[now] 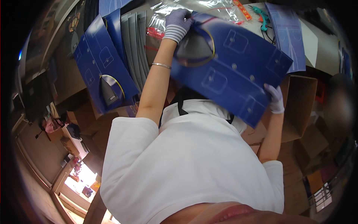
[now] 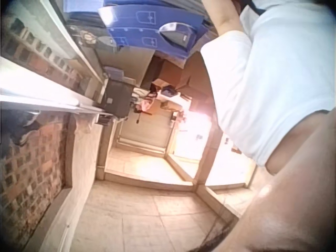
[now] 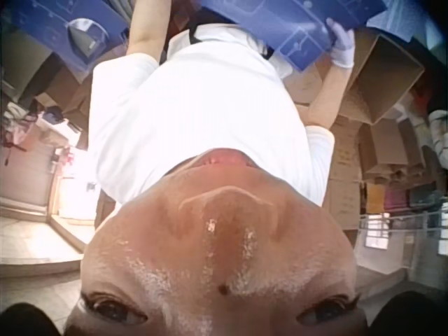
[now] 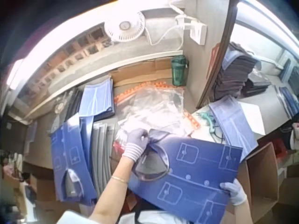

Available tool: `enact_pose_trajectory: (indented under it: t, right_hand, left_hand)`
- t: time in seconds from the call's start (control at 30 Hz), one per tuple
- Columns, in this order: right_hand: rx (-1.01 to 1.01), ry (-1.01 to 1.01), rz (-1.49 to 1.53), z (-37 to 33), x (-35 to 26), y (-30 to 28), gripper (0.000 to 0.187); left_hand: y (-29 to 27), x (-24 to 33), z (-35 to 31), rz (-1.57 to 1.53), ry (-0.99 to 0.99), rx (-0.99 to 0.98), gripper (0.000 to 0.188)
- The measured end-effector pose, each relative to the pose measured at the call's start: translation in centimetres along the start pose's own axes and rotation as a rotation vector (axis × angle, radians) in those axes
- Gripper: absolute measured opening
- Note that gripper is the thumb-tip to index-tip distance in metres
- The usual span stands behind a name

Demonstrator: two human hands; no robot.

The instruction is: Placing printed plastic bags into clear protective sleeves and organizing them on a workbench.

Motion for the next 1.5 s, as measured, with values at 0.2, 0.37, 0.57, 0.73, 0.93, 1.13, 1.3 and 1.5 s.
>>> enact_pose_trajectory:
  t: [0.2,0.37,0.57,0.73,0.93,1.13,1.3,1.5]
  right_hand:
    - [0.283,0.822,1.096,0.2,6.0,5.4,0.028]
    - [0.349,0.790,1.061,-0.2,5.5,5.7,0.039]
    - [0.338,0.819,1.088,-0.5,5.0,5.8,0.044]
    - [0.343,0.774,1.017,-0.5,5.3,5.4,0.045]
    - [0.416,0.744,1.100,-0.6,3.6,5.1,0.039]
    - [0.388,0.748,1.046,-0.7,4.4,5.1,0.040]
    - [0.409,0.785,1.084,-1.6,5.6,5.2,0.048]
    - [0.420,0.791,1.095,-1.5,6.5,5.8,0.044]
  left_hand:
    - [-1.1,-3.1,-5.1,0.338,-0.312,0.224,0.018]
    - [0.1,-6.9,-8.3,0.283,-0.390,0.068,0.019]
    - [0.0,-4.8,-8.5,0.187,-0.341,0.171,0.045]
    - [2.0,-4.7,-7.4,0.277,-0.321,0.007,0.041]
    - [-0.6,-6.0,-7.9,0.180,-0.268,0.275,0.035]
    - [0.1,-2.6,-6.5,0.268,-0.160,0.223,0.027]
    - [-2.2,-5.1,-6.3,0.282,-0.173,0.420,0.012]
    - [-3.0,-2.5,-6.0,0.198,-0.163,0.318,0.026]
Point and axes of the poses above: each hand's wrist, its own z-axis towards the middle knuckle, its own y-axis out of the palm, x = y × z, the point moved 7 cm from there along z, towards the middle knuckle, and after that the axes turned 3 degrees about z, right-handed, at the moved point
